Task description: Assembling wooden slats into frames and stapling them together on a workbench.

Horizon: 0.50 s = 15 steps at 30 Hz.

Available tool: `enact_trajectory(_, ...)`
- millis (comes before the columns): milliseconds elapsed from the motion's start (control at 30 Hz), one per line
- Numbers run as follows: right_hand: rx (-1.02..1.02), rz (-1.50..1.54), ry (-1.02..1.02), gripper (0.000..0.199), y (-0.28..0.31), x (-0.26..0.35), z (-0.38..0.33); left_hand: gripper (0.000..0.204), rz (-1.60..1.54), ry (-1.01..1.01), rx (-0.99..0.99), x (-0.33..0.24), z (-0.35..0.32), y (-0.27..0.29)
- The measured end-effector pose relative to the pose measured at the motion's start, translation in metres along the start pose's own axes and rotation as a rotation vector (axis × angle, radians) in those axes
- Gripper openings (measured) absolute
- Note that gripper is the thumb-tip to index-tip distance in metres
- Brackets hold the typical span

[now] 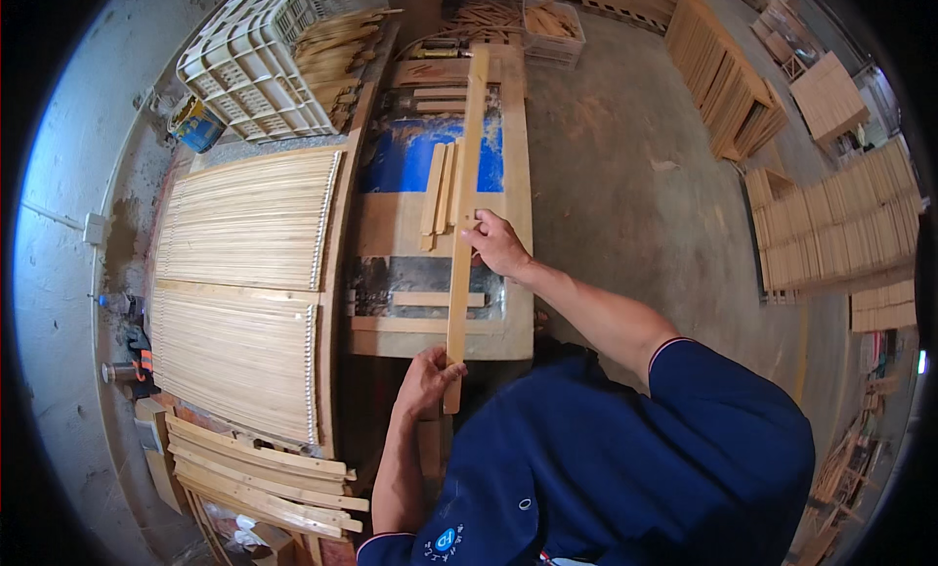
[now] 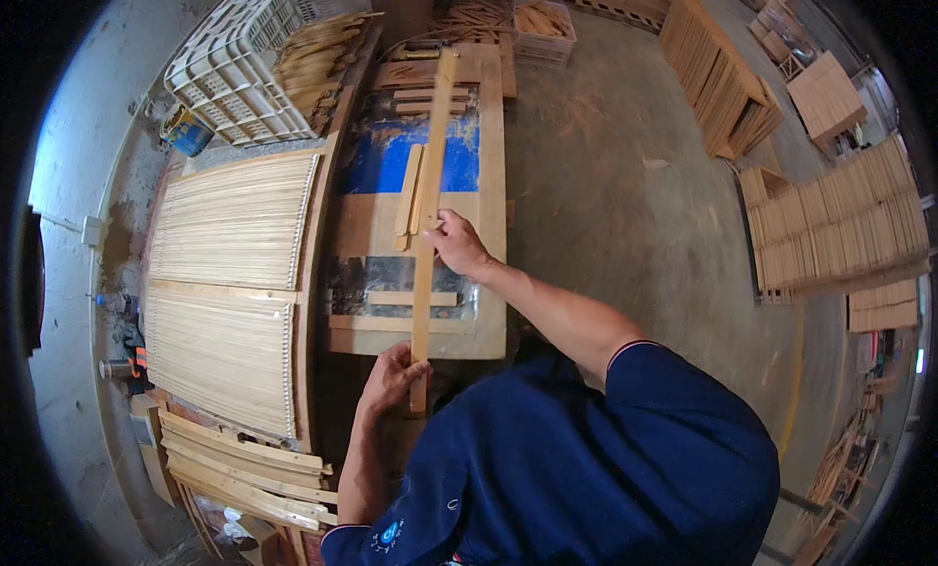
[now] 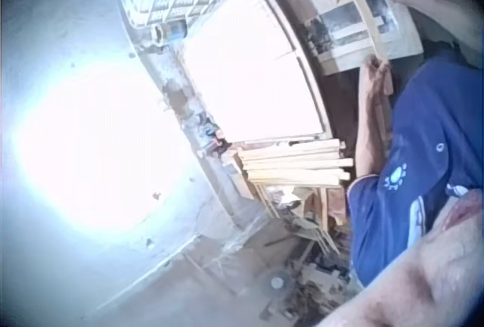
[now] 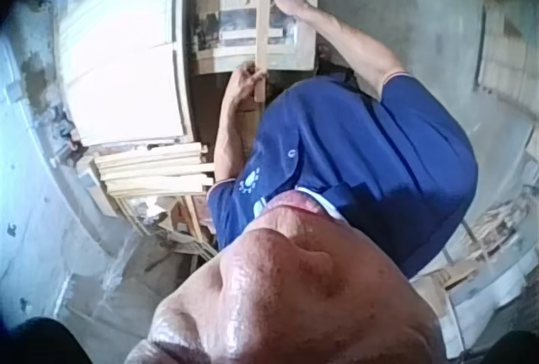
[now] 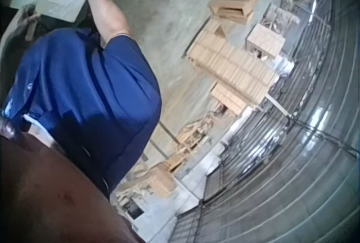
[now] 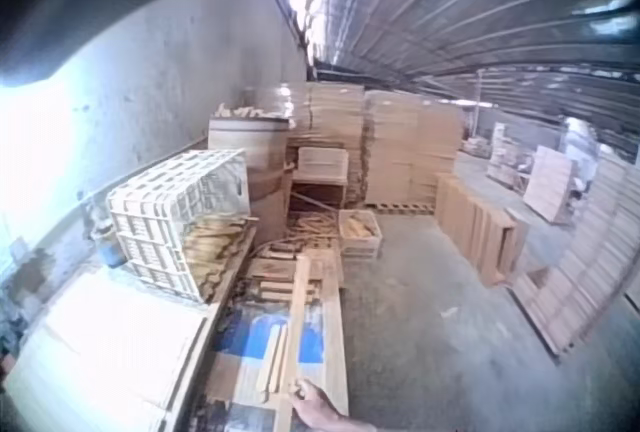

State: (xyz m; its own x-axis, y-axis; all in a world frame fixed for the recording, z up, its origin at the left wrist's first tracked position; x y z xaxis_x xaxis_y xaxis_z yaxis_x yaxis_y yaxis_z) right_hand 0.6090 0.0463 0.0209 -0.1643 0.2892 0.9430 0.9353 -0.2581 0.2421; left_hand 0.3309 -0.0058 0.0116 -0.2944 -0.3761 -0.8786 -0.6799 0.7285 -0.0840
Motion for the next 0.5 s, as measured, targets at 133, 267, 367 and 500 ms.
enact_trajectory(133, 0.109, -0.123, -0.182, 0.041, 0.051, -0.093, 0.064, 0.013, -0.007, 0.075, 0.008, -0.011, 0.066, -0.04)
enact_trajectory(267, 0.172, -0.172, -0.17, 0.046, 0.069, -0.122, 0.113, 0.02, 0.03, 0.04, -0.068, 0.016, 0.127, -0.059)
enact_trajectory(367, 0.004, -0.467, -0.12, 0.054, 0.097, -0.101, 0.124, 0.026, 0.028, 0.144, -0.022, 0.002, 0.153, -0.073)
enact_trajectory(500, 0.043, -0.805, 0.054, 0.06, 0.123, -0.1, 0.125, 0.03, -0.041, 0.166, -0.063, 0.005, 0.15, -0.078)
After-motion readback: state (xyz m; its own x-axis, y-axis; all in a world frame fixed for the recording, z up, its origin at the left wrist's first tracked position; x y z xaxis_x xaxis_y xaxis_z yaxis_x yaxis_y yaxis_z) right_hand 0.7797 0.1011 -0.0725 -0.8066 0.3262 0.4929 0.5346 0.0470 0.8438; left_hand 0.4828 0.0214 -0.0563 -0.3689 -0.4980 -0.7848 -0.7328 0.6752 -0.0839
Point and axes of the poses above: each hand's wrist, its own z-axis towards the middle knuckle, its own y-axis out of the back of the hand, x = y × z, the point moved 1 cm from there along z, towards the middle knuckle, and after that the axes turned 13 degrees about -z, right-handed, at the moved point
